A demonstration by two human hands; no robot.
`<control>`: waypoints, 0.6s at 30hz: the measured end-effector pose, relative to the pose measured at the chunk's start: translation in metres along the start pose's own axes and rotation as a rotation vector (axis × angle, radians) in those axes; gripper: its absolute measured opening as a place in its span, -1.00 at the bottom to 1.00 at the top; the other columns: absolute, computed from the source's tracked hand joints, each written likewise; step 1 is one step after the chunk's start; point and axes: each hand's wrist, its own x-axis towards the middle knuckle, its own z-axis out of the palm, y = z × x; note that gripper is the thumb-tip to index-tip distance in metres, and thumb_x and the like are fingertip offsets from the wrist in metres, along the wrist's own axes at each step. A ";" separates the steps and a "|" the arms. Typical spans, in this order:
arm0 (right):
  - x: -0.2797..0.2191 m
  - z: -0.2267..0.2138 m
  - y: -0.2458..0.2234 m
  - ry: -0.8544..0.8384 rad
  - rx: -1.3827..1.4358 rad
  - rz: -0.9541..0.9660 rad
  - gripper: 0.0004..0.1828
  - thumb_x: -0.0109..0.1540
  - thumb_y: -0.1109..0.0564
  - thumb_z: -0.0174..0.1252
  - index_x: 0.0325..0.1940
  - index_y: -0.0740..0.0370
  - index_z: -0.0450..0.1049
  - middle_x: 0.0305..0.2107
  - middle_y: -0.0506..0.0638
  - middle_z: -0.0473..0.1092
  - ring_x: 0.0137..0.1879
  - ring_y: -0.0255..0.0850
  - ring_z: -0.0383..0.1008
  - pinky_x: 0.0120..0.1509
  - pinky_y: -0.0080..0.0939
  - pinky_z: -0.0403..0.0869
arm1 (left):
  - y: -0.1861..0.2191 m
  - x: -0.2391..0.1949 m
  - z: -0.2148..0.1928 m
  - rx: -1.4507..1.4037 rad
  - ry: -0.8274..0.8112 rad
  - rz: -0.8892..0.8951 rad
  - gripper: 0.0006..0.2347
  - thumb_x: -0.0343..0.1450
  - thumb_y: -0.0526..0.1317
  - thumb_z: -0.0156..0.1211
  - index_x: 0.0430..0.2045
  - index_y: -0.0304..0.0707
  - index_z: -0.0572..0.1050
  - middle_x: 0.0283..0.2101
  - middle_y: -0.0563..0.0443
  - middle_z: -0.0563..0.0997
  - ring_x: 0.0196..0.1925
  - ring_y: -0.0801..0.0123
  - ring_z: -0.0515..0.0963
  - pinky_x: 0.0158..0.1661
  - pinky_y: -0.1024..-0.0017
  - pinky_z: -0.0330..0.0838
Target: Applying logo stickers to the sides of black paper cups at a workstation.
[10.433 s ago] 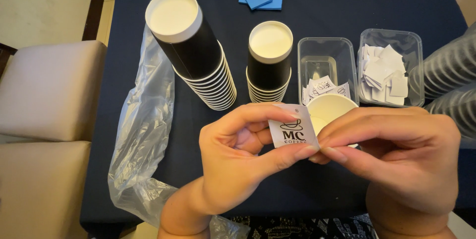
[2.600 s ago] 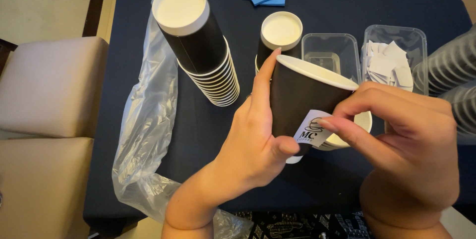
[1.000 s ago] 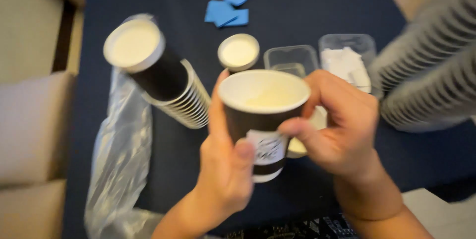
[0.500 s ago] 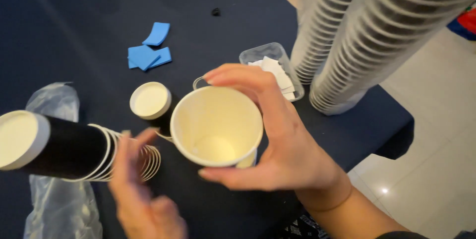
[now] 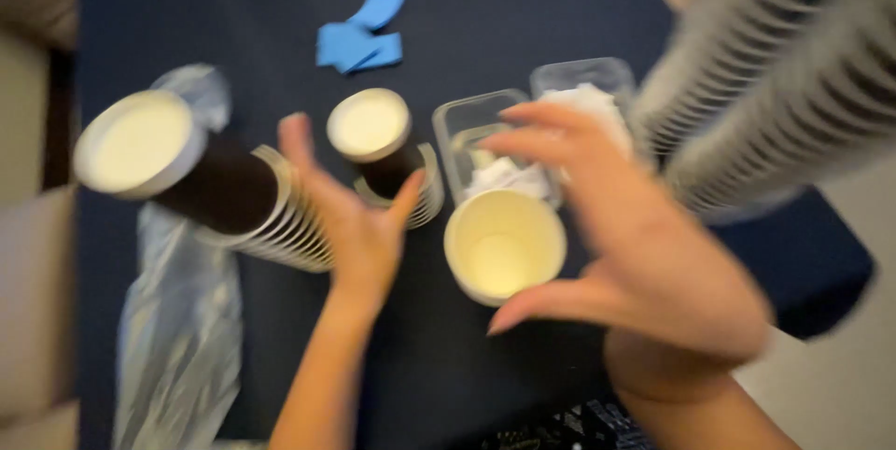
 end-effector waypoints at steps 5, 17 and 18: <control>0.013 0.001 0.000 0.177 -0.076 0.099 -0.34 0.13 0.01 0.35 0.23 0.34 0.35 0.20 0.29 0.31 0.41 0.09 0.30 0.47 0.03 0.23 | -0.016 -0.008 0.035 -0.359 0.046 -0.220 0.07 0.11 -0.30 0.67 0.44 -0.20 -0.11 0.36 -0.42 0.34 0.50 -0.04 0.30 0.45 0.18 0.14; 0.029 0.019 0.012 0.124 -0.044 0.099 0.02 0.05 -0.11 0.40 0.47 0.32 0.15 0.32 0.23 0.24 0.42 -0.01 0.28 0.35 -0.11 0.31 | 0.006 -0.014 0.029 0.004 0.079 0.286 -0.38 0.40 0.07 0.36 0.22 -0.41 0.33 0.24 -0.19 0.47 0.30 -0.13 0.50 0.40 -0.04 0.32; 0.030 0.022 0.010 0.121 -0.042 0.099 0.02 0.05 -0.11 0.40 0.47 0.32 0.15 0.32 0.23 0.24 0.42 -0.01 0.28 0.35 -0.11 0.31 | 0.011 -0.013 0.026 0.006 0.079 0.283 -0.38 0.40 0.07 0.36 0.22 -0.41 0.33 0.24 -0.19 0.47 0.30 -0.13 0.50 0.40 -0.04 0.32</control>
